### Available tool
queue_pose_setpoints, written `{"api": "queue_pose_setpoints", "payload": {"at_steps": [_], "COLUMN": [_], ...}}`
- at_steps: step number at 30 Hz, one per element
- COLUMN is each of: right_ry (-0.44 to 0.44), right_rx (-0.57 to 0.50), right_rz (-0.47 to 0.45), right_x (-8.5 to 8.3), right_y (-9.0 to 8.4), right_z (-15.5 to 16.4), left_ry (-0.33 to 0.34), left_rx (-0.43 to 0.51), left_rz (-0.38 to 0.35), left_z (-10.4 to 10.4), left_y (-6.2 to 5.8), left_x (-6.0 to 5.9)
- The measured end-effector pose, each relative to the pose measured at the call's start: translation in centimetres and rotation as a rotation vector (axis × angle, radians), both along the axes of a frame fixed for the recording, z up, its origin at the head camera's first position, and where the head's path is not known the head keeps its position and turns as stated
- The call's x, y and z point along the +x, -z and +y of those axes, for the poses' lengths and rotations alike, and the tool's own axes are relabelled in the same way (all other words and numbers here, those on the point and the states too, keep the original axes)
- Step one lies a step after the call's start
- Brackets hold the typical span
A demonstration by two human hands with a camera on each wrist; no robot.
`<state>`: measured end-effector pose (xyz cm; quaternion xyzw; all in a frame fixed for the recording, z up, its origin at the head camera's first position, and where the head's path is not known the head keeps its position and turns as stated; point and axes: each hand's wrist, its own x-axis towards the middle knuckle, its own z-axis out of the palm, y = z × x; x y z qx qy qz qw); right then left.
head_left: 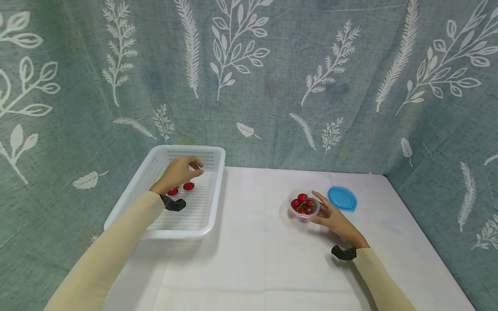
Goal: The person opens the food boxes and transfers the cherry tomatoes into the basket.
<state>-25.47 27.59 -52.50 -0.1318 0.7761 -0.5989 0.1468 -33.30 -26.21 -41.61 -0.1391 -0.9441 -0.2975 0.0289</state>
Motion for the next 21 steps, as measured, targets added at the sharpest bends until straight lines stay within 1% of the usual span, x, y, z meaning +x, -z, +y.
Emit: {"api": "queue_pose_setpoints", "payload": {"at_steps": [3, 6, 11, 17, 21], "right_ry": [-0.004, -0.008, -0.016, -0.016, 0.001], "right_rx": [-0.005, -0.012, -0.017, -0.008, 0.012], "right_rz": [0.003, 0.006, 0.009, 0.01, 0.005], "right_x": [0.1, 0.1, 0.1, 0.1, 0.2], "right_y": [-0.1, -0.1, 0.0, -0.1, -0.2], "right_z": [0.0, 0.0, 0.0, 0.1, 0.1], "left_ry": [0.048, 0.098, 0.172, 0.233, 0.284], "left_rx": [0.056, 0.088, 0.117, 0.11, 0.137], "left_rz": [0.003, 0.016, 0.031, 0.039, 0.014], "left_z": [1.7, 3.3, 5.9, 9.2, 11.6], "left_y": [-1.0, -1.5, -1.9, -2.1, -2.2], "left_x": [0.1, 0.1, 0.0, -0.3, -0.3]}}
